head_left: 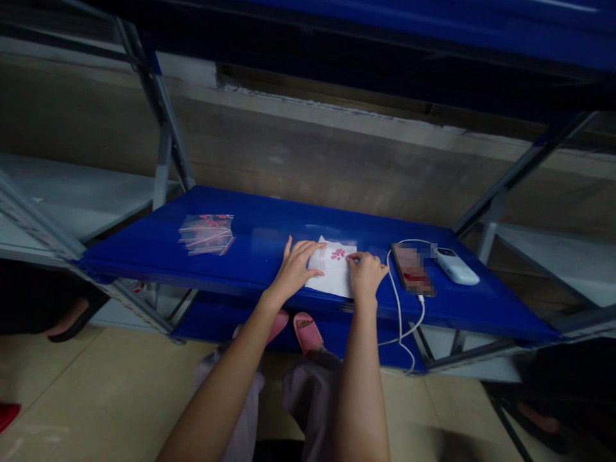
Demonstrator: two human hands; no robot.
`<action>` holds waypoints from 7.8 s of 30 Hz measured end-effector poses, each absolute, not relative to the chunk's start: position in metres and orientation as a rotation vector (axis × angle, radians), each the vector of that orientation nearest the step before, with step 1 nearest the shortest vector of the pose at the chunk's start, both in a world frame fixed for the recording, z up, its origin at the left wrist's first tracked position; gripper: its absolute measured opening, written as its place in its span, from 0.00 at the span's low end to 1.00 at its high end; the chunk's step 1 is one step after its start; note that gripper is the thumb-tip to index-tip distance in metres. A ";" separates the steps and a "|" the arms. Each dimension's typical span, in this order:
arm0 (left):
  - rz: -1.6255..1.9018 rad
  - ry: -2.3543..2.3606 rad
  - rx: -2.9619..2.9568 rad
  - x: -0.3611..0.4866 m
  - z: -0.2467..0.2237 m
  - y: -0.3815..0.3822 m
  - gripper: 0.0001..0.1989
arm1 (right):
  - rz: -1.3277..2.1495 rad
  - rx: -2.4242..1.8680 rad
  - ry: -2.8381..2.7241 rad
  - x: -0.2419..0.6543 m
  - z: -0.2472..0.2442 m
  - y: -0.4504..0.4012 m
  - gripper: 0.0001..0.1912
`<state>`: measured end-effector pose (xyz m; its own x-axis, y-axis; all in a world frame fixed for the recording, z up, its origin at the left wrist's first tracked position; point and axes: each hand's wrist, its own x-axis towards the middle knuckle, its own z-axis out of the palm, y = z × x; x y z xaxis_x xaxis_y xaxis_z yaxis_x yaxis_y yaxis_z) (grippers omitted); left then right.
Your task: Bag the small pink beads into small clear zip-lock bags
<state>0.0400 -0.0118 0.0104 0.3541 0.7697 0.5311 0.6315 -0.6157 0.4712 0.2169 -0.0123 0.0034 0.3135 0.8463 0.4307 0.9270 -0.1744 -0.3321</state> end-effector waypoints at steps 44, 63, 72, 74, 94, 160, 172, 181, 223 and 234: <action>1.119 1.242 2.377 0.039 0.010 -0.010 0.29 | -0.054 -2.023 -1.598 0.202 0.004 -0.015 0.10; 1.154 1.218 2.307 0.040 0.009 -0.010 0.28 | 0.707 -1.080 -1.620 0.196 0.021 -0.014 0.09; 1.182 1.209 2.298 0.038 0.008 -0.008 0.29 | 0.080 -1.725 -1.501 0.209 0.010 -0.011 0.13; 1.189 1.203 2.284 0.038 0.008 -0.008 0.29 | 0.009 -1.892 -1.581 0.208 0.009 -0.013 0.12; 1.196 1.117 2.293 0.040 0.011 -0.008 0.27 | -0.086 -1.804 -1.710 0.204 0.003 -0.011 0.11; 1.249 1.108 2.259 0.038 0.009 -0.002 0.30 | 0.270 -1.536 -1.365 0.211 0.007 -0.009 0.14; 1.226 1.111 2.253 0.038 0.009 -0.004 0.29 | -0.007 -2.177 -1.407 0.208 0.012 -0.017 0.11; 1.236 1.115 2.260 0.037 0.009 -0.003 0.29 | 0.044 -2.171 -1.410 0.209 0.014 -0.019 0.10; 1.230 1.099 2.213 0.039 0.011 -0.004 0.27 | -0.213 -2.086 -1.581 0.206 0.004 -0.012 0.12; 1.232 1.115 2.226 0.038 0.012 -0.005 0.27 | 0.186 -1.674 -1.467 0.210 0.026 -0.015 0.13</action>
<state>0.0376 -0.0048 0.0119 0.3078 0.7801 0.5448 0.4646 -0.6229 0.6294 0.2102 -0.0154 0.0257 0.2921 0.8607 0.4170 0.7293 0.0816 -0.6793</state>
